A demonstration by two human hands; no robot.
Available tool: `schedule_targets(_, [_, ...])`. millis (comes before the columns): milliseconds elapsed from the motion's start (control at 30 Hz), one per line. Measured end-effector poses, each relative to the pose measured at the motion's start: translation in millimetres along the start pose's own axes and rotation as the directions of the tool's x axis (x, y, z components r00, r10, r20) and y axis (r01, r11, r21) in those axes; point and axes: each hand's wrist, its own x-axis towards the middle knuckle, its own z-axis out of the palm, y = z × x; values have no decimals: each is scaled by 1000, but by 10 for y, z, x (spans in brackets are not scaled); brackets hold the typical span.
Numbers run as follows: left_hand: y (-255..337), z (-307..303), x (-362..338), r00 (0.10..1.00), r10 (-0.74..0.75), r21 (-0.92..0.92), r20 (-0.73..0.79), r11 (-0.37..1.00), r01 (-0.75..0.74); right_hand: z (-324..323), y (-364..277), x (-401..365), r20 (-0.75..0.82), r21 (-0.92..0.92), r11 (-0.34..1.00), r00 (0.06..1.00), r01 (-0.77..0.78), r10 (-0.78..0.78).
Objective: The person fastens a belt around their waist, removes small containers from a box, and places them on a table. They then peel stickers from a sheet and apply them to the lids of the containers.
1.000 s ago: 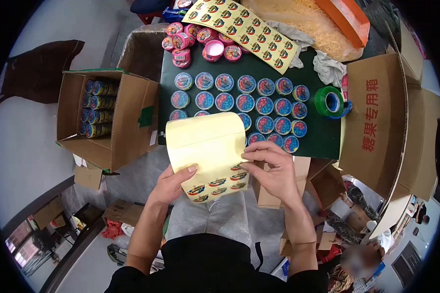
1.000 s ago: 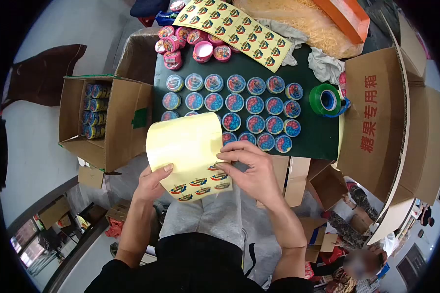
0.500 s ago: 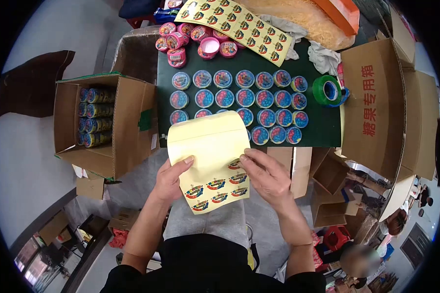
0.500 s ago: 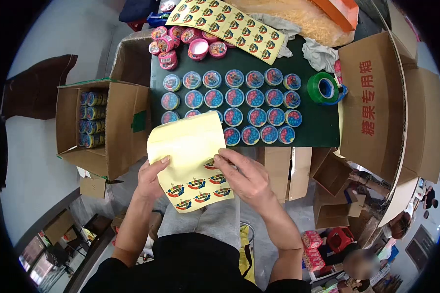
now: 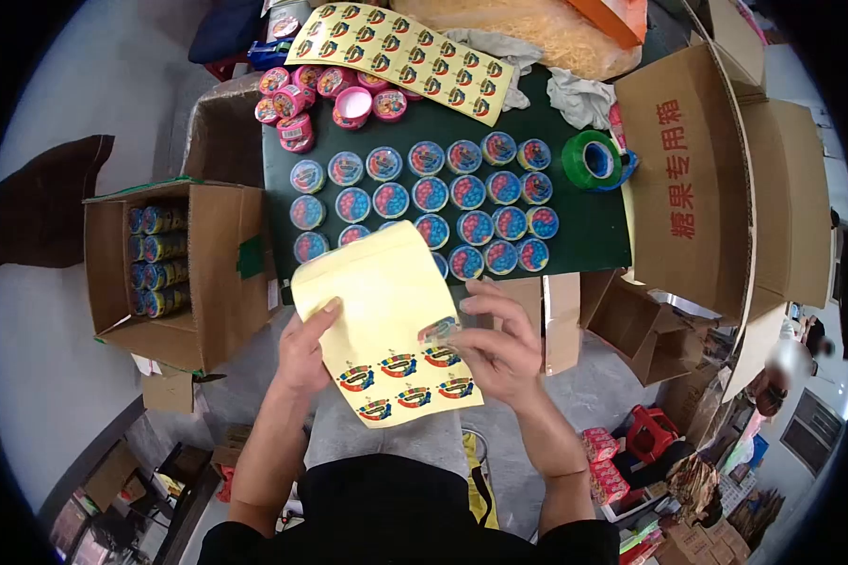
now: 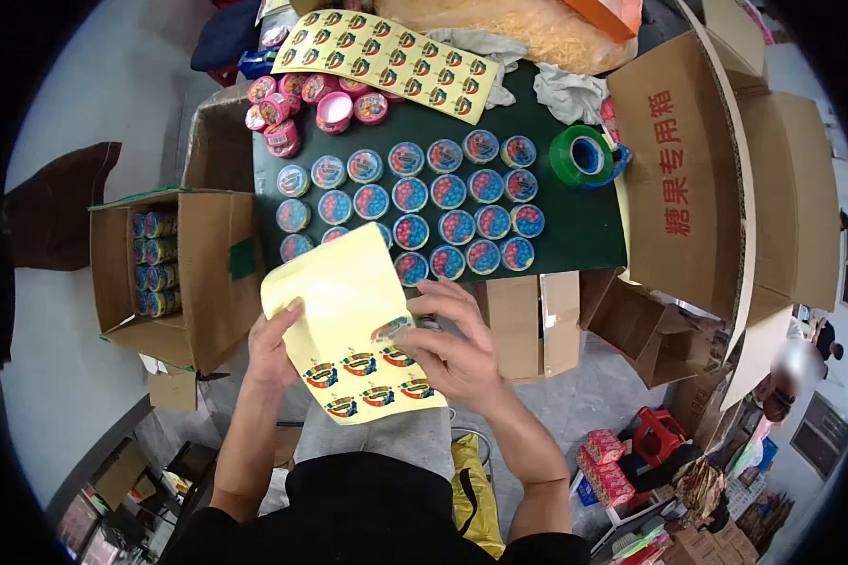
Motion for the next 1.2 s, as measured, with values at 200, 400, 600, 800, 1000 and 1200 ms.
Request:
schedule_targets(200, [-68,-95,90,966,163,99,-201,984,-146,-519,1128,213,-331,302,830,765,-468,552])
schedule_targets(400, [-249,132,121,949,154,99,-275,986,-132,-423,2697,358,-257,74,836,800,-543,542])
schedule_targets(600, [-426,254,217,943,128,54,-308,992,-117,-346,2773,423,-242,-156,844,848,-513,471])
schedule_targets(800, [-453,367,269,940,120,81,-321,992,-99,-378,2390,535,-200,-711,577,902,-403,383])
schedule_targets(1000, [-408,405,288,957,131,47,-260,991,-123,-159,2573,180,98,-761,640,957,-105,274])
schedule_targets(1200, [-254,221,158,982,94,-95,-164,989,-111,-215,1316,212,118,-30,907,900,-420,420])
